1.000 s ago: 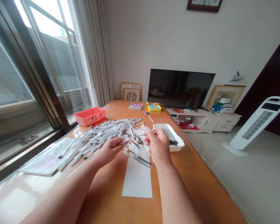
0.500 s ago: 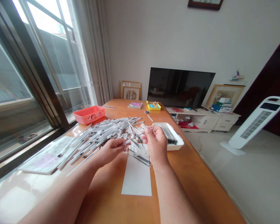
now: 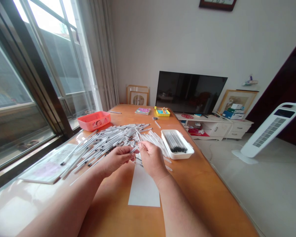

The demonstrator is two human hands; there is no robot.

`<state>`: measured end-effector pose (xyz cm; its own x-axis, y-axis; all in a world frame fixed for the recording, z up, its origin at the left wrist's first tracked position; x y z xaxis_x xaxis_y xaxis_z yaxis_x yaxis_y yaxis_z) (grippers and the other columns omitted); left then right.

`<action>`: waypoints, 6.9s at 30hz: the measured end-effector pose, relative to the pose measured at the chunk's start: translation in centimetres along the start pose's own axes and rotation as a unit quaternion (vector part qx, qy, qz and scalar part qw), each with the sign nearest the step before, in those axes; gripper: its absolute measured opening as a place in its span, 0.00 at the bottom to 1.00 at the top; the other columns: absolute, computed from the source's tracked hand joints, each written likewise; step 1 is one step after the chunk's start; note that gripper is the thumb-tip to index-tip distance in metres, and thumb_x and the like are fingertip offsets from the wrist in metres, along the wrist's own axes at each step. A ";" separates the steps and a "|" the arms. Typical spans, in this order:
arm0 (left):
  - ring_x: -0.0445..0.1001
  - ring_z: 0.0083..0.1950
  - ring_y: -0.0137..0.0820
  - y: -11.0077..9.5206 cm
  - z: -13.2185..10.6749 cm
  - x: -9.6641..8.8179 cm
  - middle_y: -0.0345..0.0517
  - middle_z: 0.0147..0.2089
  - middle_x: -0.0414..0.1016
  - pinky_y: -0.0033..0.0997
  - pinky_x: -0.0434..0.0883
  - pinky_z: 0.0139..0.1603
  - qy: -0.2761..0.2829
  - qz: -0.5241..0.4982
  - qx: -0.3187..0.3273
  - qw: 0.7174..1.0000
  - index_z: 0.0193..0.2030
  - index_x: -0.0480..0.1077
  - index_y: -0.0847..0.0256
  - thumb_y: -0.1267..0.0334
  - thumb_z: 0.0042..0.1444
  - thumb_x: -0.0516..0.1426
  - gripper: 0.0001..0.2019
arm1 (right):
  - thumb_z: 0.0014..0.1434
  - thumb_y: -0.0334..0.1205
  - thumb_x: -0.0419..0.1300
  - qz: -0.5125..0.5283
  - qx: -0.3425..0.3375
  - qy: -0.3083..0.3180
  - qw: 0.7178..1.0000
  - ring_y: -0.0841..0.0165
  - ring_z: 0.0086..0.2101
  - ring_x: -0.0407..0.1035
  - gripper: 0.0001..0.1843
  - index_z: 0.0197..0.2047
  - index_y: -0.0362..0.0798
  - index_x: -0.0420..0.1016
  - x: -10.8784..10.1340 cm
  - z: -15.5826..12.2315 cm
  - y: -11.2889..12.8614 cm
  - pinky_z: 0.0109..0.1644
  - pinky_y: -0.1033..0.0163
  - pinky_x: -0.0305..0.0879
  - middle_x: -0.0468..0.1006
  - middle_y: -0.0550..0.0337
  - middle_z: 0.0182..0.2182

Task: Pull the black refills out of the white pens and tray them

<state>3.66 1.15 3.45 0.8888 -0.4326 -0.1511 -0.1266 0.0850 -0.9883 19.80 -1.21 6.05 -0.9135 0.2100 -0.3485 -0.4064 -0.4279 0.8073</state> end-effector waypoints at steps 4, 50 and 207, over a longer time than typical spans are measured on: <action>0.66 0.32 0.30 -0.1 0.1 -0.1 0.45 0.32 0.76 0.30 0.60 0.35 -0.005 -0.013 -0.001 1.000 0.38 0.79 0.61 0.55 0.54 0.62 0.12 | 0.65 0.37 0.52 -0.066 -0.047 0.047 0.996 0.60 0.51 0.74 0.20 0.56 0.51 0.79 0.6 -0.1 0.2 0.56 0.56 0.67 0.81 0.54 0.50; 0.68 0.32 0.27 2.0 1.1 -1.8 0.50 0.37 0.79 0.29 0.62 0.36 -0.077 -0.112 -0.016 0.991 0.46 0.76 0.64 0.51 0.55 0.63 0.19 | 0.62 0.37 0.56 -0.436 0.078 0.054 0.895 0.55 0.63 0.55 0.17 0.47 0.64 0.83 0.6 2.1 -7.9 0.62 0.48 0.54 0.71 0.62 0.61; 0.66 0.30 0.29 -0.9 -0.3 0.8 0.39 0.27 0.72 0.28 0.58 0.32 -0.069 0.325 0.115 0.936 0.32 0.73 0.59 0.54 0.62 0.54 0.13 | 0.64 0.59 0.52 -0.097 0.083 0.057 0.990 0.70 0.26 0.52 0.24 0.25 0.49 0.62 0.0 0.7 -3.1 0.31 0.64 0.52 0.57 0.67 0.21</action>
<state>4.37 0.47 4.21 0.7071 -0.1029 -0.6996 -0.5769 0.4882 -0.6549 21.10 0.75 3.90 -0.8188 0.1687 -0.5487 -0.5740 -0.2362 0.7840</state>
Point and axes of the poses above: each hand's wrist, its own z-axis towards the middle knuckle, its own x-axis out of the palm, y = z × x, the point moved 5 cm from there along z, towards the middle knuckle
